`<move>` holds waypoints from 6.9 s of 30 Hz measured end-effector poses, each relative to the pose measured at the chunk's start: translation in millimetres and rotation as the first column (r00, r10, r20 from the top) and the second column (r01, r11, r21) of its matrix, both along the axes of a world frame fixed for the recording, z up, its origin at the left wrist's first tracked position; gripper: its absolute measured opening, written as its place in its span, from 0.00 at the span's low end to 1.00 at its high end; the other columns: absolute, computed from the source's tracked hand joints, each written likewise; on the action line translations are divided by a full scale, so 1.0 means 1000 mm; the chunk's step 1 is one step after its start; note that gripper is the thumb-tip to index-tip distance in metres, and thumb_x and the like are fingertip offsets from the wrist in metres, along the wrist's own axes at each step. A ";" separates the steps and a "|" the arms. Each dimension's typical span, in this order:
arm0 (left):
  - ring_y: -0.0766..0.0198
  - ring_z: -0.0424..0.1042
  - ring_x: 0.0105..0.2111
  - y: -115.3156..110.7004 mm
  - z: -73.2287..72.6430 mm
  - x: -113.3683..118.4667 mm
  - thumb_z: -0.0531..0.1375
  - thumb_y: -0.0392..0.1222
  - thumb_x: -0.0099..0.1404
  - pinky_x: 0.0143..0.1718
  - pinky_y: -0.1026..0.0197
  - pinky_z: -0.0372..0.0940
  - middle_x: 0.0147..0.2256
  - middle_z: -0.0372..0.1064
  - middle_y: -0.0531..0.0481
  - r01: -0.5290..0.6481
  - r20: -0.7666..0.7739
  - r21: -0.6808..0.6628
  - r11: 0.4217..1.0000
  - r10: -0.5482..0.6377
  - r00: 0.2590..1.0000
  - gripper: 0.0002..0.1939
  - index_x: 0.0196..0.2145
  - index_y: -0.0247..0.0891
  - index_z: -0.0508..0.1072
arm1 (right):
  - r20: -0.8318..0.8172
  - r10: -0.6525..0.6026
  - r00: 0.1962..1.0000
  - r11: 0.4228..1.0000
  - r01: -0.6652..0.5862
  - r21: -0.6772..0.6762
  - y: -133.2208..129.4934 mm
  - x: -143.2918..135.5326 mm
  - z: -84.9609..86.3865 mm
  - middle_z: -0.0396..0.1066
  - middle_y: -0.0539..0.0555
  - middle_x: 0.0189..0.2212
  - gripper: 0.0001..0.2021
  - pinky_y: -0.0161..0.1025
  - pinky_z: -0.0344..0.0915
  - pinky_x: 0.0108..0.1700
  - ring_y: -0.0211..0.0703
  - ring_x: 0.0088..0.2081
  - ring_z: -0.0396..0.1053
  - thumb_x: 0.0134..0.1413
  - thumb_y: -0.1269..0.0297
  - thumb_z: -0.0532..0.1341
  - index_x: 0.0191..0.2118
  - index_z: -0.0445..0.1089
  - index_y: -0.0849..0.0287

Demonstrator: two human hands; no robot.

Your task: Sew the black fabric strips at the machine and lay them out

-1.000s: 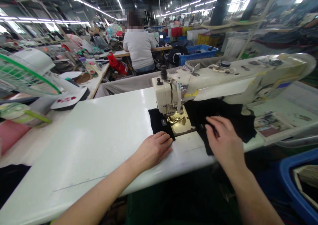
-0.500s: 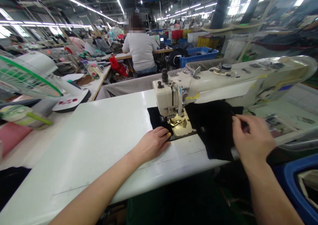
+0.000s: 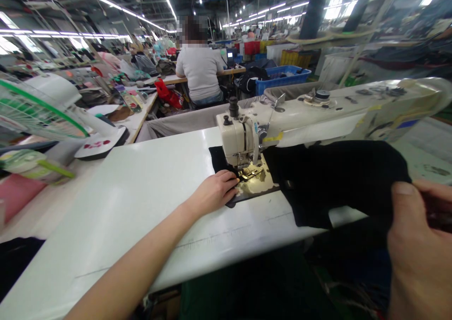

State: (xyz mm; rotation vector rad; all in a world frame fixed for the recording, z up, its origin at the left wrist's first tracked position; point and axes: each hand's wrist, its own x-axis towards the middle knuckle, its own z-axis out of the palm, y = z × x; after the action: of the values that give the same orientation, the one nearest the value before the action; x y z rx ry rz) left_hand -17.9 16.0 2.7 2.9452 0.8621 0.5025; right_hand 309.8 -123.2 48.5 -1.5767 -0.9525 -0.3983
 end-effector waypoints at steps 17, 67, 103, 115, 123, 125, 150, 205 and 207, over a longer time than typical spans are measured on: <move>0.54 0.72 0.48 0.015 -0.006 0.000 0.51 0.43 0.75 0.51 0.49 0.72 0.46 0.72 0.39 -0.046 0.037 0.001 0.999 0.046 0.998 0.17 0.49 0.32 0.76 | -0.074 0.224 0.972 0.932 -0.236 -0.274 -0.004 -0.031 -0.003 0.74 0.49 0.26 0.15 0.36 0.66 0.29 0.41 0.25 0.69 0.54 0.47 0.65 0.35 0.77 0.54; 0.54 0.78 0.39 -0.030 0.033 -0.016 0.61 0.54 0.62 0.41 0.54 0.72 0.39 0.79 0.43 0.295 0.282 -0.947 0.123 0.756 0.591 0.20 0.42 0.34 0.78 | -0.762 0.474 0.441 0.234 -0.897 -0.375 -0.028 -0.121 -0.052 0.68 0.49 0.23 0.17 0.36 0.61 0.29 0.40 0.26 0.65 0.56 0.49 0.61 0.29 0.74 0.59; 0.58 0.70 0.38 0.006 -0.021 0.021 0.62 0.34 0.67 0.43 0.55 0.68 0.36 0.71 0.45 -0.288 0.210 -0.120 0.950 0.308 0.928 0.04 0.36 0.35 0.78 | 0.211 0.875 0.436 0.478 -0.708 -0.520 -0.020 -0.104 -0.081 0.75 0.59 0.42 0.15 0.38 0.75 0.38 0.45 0.40 0.76 0.65 0.77 0.53 0.51 0.72 0.62; 0.59 0.71 0.37 0.018 -0.027 0.015 0.63 0.35 0.66 0.42 0.55 0.70 0.36 0.71 0.44 -0.204 0.290 -0.041 0.978 0.207 0.934 0.05 0.37 0.34 0.80 | 0.191 0.871 0.453 0.480 -0.702 -0.527 -0.018 -0.105 -0.078 0.75 0.59 0.42 0.12 0.38 0.74 0.37 0.44 0.38 0.76 0.66 0.74 0.53 0.48 0.73 0.62; 0.58 0.69 0.37 0.016 -0.025 0.016 0.61 0.35 0.68 0.43 0.55 0.69 0.36 0.70 0.44 -0.213 0.229 -0.047 0.976 0.218 0.949 0.07 0.37 0.35 0.80 | 0.193 0.868 0.458 0.483 -0.686 -0.545 -0.017 -0.104 -0.081 0.75 0.59 0.42 0.13 0.37 0.73 0.37 0.44 0.38 0.76 0.66 0.74 0.53 0.48 0.72 0.61; 0.58 0.69 0.38 0.015 -0.024 0.015 0.60 0.35 0.68 0.44 0.54 0.68 0.37 0.70 0.44 -0.211 0.227 -0.054 0.976 0.218 0.949 0.07 0.39 0.36 0.80 | 0.188 0.873 0.450 0.472 -0.685 -0.555 -0.017 -0.104 -0.079 0.75 0.59 0.42 0.13 0.37 0.73 0.37 0.44 0.38 0.75 0.66 0.75 0.53 0.48 0.72 0.61; 0.52 0.72 0.51 -0.124 0.000 0.011 0.52 0.35 0.72 0.48 0.51 0.76 0.49 0.74 0.39 0.051 0.005 -0.037 0.998 -0.050 0.999 0.15 0.52 0.32 0.73 | 0.248 0.901 0.356 0.424 -0.604 -0.674 -0.015 -0.096 -0.067 0.76 0.63 0.49 0.16 0.40 0.75 0.38 0.45 0.38 0.77 0.65 0.73 0.51 0.49 0.74 0.64; 0.53 0.72 0.49 -0.012 -0.001 0.002 0.54 0.42 0.74 0.50 0.50 0.73 0.47 0.74 0.40 0.015 0.018 0.019 1.000 -0.015 1.000 0.15 0.49 0.34 0.76 | -0.363 0.415 0.834 0.903 -0.328 0.279 -0.003 -0.035 0.008 0.78 0.55 0.32 0.06 0.44 0.67 0.32 0.48 0.30 0.73 0.46 0.61 0.71 0.30 0.76 0.55; 0.53 0.72 0.49 -0.008 -0.001 0.002 0.54 0.42 0.74 0.49 0.50 0.73 0.47 0.74 0.39 0.009 0.025 0.018 1.000 -0.010 1.000 0.15 0.49 0.33 0.76 | -0.375 0.447 0.812 0.893 -0.387 0.227 -0.010 -0.037 0.002 0.78 0.56 0.33 0.07 0.42 0.67 0.30 0.47 0.30 0.73 0.46 0.62 0.71 0.30 0.75 0.56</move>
State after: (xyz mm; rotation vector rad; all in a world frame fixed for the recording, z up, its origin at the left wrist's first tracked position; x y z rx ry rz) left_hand -15.8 7.8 2.1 2.9510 0.8451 0.5493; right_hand 272.4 -132.9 50.6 -1.2060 -0.8788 0.1824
